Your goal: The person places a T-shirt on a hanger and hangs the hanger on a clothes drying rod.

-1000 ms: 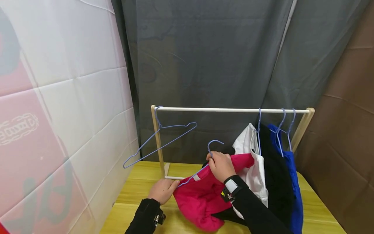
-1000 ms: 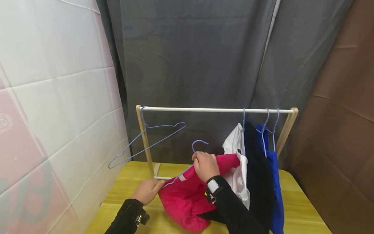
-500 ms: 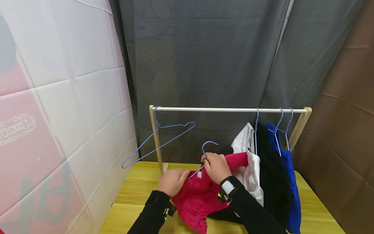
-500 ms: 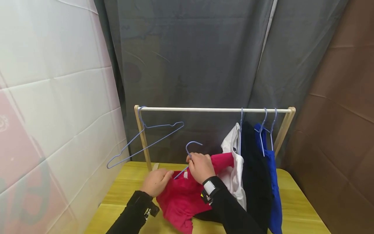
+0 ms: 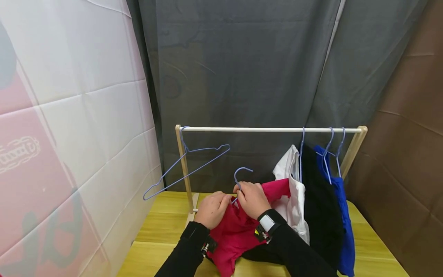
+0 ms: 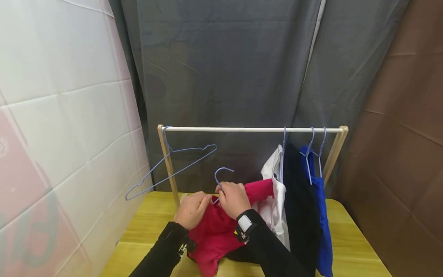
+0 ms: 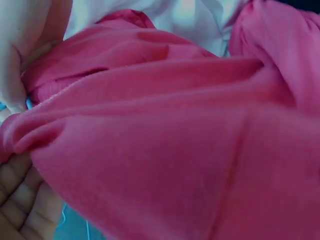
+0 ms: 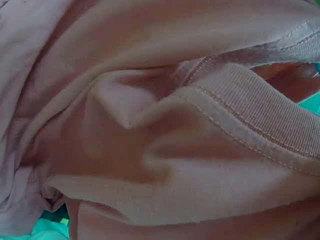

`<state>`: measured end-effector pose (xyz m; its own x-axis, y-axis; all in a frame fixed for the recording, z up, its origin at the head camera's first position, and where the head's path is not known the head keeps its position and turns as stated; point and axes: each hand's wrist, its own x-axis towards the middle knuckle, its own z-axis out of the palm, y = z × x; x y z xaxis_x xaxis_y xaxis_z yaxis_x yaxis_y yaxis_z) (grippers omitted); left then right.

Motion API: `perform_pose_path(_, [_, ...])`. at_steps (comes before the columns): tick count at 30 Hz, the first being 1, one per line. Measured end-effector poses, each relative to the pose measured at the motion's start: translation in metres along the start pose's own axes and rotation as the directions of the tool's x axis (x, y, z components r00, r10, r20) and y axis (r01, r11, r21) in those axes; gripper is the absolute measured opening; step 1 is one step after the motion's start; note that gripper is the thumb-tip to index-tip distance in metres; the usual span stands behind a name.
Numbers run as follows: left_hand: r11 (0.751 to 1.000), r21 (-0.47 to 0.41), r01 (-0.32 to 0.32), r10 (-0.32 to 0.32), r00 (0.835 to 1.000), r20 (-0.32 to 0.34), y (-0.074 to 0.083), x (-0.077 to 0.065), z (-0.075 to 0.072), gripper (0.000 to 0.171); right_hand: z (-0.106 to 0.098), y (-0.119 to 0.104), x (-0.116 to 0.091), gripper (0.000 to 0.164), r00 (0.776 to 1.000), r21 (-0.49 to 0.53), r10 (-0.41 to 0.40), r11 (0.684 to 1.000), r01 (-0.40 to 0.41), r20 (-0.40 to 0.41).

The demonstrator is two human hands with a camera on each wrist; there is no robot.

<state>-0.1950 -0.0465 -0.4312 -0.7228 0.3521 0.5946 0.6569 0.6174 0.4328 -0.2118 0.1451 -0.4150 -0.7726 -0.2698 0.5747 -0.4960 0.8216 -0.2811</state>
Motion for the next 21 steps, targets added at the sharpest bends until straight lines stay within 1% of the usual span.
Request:
perform_pose_path(3, [0.997, -0.076, 0.018, -0.015, 0.999, 0.041, 0.0, 0.0, -0.001, 0.028, -0.001, -0.001, 0.001, 0.006, 1.0, 0.005, 0.004, 1.0, -0.003, -0.014])
perform_pose_path(6, [0.984, -0.169, 0.061, -0.042, 0.992, 0.116, -0.002, -0.002, -0.001, 0.018, -0.002, -0.001, 0.001, 0.009, 1.0, 0.015, 0.012, 1.0, -0.011, -0.024])
perform_pose_path(8, [0.97, -0.225, 0.094, -0.056, 0.984, 0.17, -0.003, -0.004, -0.001, 0.023, -0.001, 0.0, 0.0, 0.01, 1.0, 0.025, 0.016, 1.0, -0.016, -0.026])
perform_pose_path(11, [0.955, -0.258, 0.143, -0.085, 0.971, 0.224, -0.007, -0.007, 0.001, 0.037, -0.001, 0.001, 0.0, 0.012, 0.999, 0.041, 0.02, 0.999, -0.019, -0.027])
perform_pose_path(13, [0.953, -0.243, 0.184, -0.125, 0.963, 0.238, -0.01, -0.009, 0.003, 0.045, 0.0, 0.002, 0.0, 0.011, 0.999, 0.048, 0.024, 0.999, -0.022, -0.028])
perform_pose_path(16, [0.948, -0.176, 0.264, -0.214, 0.941, 0.262, -0.013, -0.011, 0.004, 0.05, 0.0, 0.002, 0.0, 0.011, 0.999, 0.058, 0.026, 0.998, -0.025, -0.024])
perform_pose_path(17, [0.949, -0.142, 0.28, -0.235, 0.933, 0.272, -0.014, -0.013, 0.004, 0.046, 0.0, 0.002, 0.0, 0.01, 0.999, 0.062, 0.029, 0.998, -0.028, -0.023])
perform_pose_path(19, [0.954, -0.081, 0.29, -0.254, 0.919, 0.301, -0.015, -0.015, 0.004, 0.03, 0.0, 0.002, 0.0, 0.011, 0.999, 0.069, 0.033, 0.997, -0.031, -0.025])
perform_pose_path(20, [0.957, -0.06, 0.285, -0.253, 0.916, 0.313, -0.015, -0.016, 0.004, 0.024, 0.0, 0.002, 0.0, 0.011, 0.999, 0.07, 0.035, 0.997, -0.033, -0.027])
perform_pose_path(21, [0.96, -0.048, 0.276, -0.247, 0.914, 0.322, -0.015, -0.017, 0.004, 0.022, 0.001, 0.002, -0.001, 0.011, 0.999, 0.068, 0.036, 0.997, -0.034, -0.029])
